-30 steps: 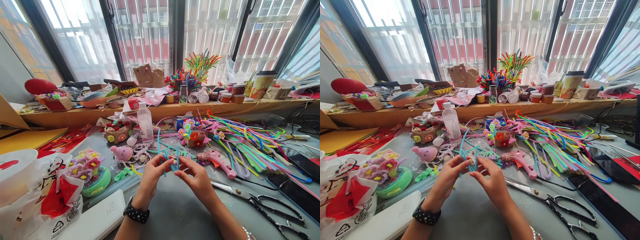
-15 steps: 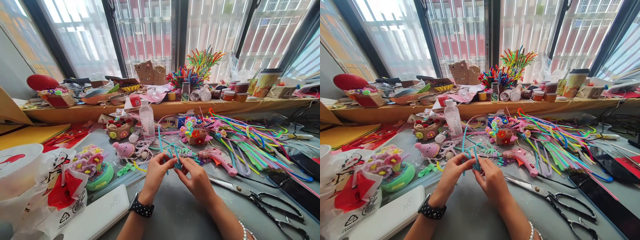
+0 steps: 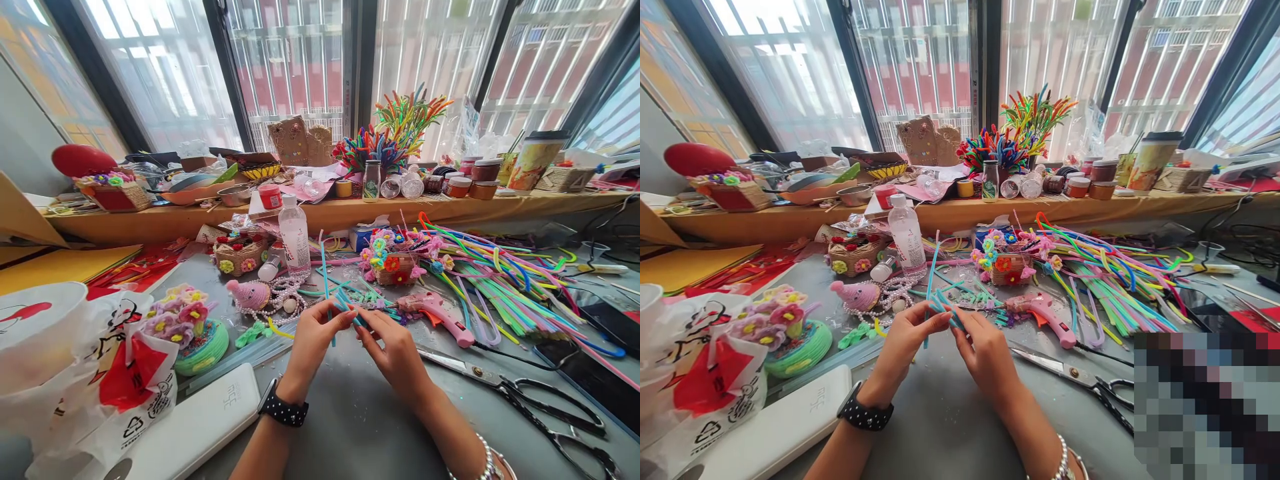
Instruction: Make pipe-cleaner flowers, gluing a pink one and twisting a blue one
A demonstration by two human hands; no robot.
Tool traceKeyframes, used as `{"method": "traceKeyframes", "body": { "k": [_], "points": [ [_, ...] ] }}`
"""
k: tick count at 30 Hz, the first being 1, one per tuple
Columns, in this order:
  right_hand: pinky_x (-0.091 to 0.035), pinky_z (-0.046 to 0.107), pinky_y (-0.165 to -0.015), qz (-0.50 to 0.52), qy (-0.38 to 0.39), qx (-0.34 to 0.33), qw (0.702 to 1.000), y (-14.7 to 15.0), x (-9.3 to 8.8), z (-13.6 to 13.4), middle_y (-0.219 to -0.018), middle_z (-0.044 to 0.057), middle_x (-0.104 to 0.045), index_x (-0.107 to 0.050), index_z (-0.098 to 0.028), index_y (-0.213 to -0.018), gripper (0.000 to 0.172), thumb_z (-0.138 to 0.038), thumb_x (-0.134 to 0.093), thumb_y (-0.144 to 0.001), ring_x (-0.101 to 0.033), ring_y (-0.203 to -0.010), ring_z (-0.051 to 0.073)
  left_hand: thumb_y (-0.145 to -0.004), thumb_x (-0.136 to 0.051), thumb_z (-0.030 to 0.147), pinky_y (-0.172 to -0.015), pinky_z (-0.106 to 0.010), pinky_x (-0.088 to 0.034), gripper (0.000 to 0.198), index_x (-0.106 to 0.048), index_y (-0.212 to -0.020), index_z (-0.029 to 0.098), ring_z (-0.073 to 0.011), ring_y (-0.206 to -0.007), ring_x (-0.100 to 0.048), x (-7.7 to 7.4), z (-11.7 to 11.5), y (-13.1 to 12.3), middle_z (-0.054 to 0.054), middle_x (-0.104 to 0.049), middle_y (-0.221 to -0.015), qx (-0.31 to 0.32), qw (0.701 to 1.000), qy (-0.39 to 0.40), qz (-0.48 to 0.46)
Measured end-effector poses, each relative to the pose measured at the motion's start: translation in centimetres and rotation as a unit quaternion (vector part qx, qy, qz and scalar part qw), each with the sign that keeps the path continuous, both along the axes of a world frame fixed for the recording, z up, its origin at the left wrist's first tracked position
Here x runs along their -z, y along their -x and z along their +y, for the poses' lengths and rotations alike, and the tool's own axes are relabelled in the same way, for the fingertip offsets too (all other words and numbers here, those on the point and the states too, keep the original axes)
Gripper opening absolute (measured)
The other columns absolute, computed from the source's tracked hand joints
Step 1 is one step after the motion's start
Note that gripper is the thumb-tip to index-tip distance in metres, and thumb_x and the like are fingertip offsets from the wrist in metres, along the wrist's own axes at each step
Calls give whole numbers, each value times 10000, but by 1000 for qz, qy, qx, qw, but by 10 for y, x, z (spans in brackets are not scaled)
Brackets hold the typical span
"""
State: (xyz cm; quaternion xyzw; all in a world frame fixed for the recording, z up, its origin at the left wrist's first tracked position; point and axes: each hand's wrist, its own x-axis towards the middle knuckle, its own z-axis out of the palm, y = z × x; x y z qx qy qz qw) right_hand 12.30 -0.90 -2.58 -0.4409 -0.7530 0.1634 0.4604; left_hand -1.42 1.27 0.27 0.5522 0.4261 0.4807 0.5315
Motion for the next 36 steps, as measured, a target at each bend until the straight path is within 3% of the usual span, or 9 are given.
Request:
{"method": "traceKeyframes", "body": {
  "k": [18, 26, 36],
  "points": [
    [-510, 265, -579, 75, 56, -12, 996, -1, 1, 2, -785, 54, -557, -521, -242, -1126, 330, -242, -367, -834, -543, -640, 138, -580, -661, 320, -686, -286, -495, 221, -606, -696, 140, -129, -656, -573, -3, 0, 1, -4, -610, -690, -56, 998, 13, -32],
    [-503, 274, -600, 90, 69, 4, 994, -3, 3, 3, -857, 66, -574, -539, -233, -1111, 320, -232, -394, -825, -559, -673, 148, -602, -642, 327, -593, -245, -482, 229, -612, -745, 151, -121, -613, -549, -5, 1, 5, 3, -586, -662, -100, 993, -49, 38],
    [-521, 251, -583, 121, 64, 2, 991, -5, 3, 5, -864, 66, -586, -569, -223, -1077, 312, -201, -399, -816, -568, -684, 142, -627, -619, 334, -664, -278, -473, 219, -594, -747, 153, -156, -684, -586, -4, 2, 7, -21, -610, -710, -78, 994, -57, 52]
  ]
}}
